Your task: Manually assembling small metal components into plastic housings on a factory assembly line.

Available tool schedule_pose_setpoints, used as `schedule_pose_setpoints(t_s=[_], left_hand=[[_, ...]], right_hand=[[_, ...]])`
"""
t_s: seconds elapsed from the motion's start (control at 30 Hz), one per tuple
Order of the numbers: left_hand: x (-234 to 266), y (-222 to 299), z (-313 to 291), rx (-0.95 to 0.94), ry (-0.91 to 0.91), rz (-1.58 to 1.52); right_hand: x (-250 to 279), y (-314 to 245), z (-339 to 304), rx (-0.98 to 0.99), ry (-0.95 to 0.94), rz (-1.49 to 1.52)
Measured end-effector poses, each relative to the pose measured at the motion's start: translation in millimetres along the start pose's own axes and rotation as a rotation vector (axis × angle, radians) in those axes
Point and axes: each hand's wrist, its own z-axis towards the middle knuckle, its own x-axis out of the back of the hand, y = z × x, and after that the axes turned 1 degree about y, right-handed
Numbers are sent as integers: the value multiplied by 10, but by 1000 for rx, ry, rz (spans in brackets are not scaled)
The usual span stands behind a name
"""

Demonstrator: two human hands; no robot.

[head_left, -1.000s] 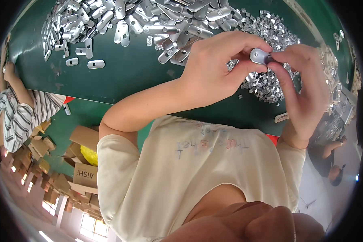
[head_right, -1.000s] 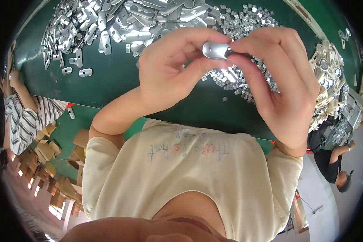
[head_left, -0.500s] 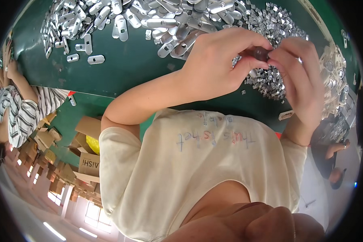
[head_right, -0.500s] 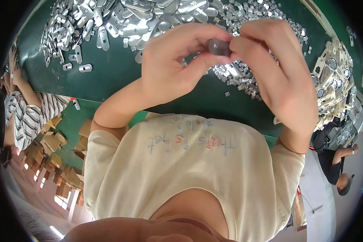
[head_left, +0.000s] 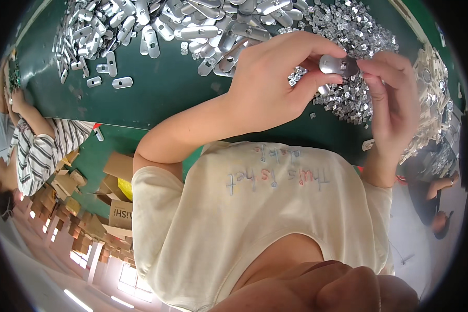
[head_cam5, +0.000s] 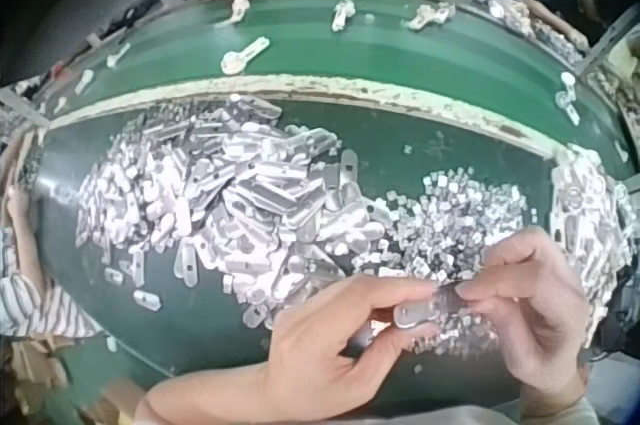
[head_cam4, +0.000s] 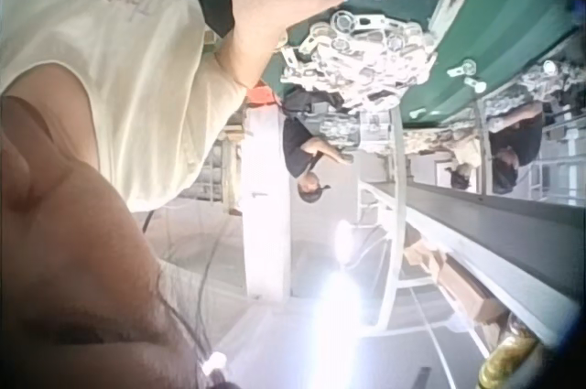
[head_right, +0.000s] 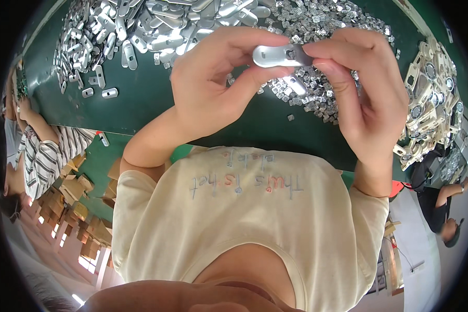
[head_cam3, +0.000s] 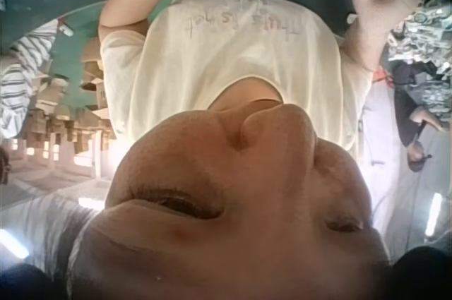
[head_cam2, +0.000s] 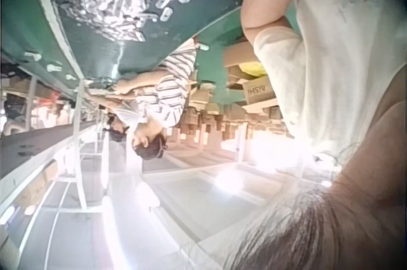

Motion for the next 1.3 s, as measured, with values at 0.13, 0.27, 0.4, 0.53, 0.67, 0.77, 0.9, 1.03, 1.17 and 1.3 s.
schedule_pose_setpoints(t_s=[0.13, 0.27, 0.4, 0.53, 0.67, 0.77, 0.9, 1.03, 1.17, 1.3], left_hand=[[0, -31, -17, -111, 44, 101], [-37, -40, 4, -177, 63, 110], [-47, -56, -47, -215, 92, 126], [-53, -68, -39, -228, 81, 113], [-52, -50, -41, -171, 54, 80], [-24, -47, -30, -4, -8, 51], [-30, -61, 38, 176, 21, -148], [34, -21, 21, 313, 55, -266], [93, 50, 19, 366, 66, -216], [-24, 117, 142, 407, 33, -213]], right_hand=[[-67, -30, -105, -380, 110, 576], [-28, -15, -89, -510, 109, 710], [-220, 107, -124, -278, 102, 703], [-415, 78, -143, -200, 181, 796], [-454, 55, -152, -186, 190, 851], [-409, 58, -166, -311, 137, 888], [-339, 131, -203, -364, 116, 831], [5, 377, -321, -275, 256, 117], [675, 629, -529, -293, 400, -815], [1197, 1110, -731, -435, 278, -916]])
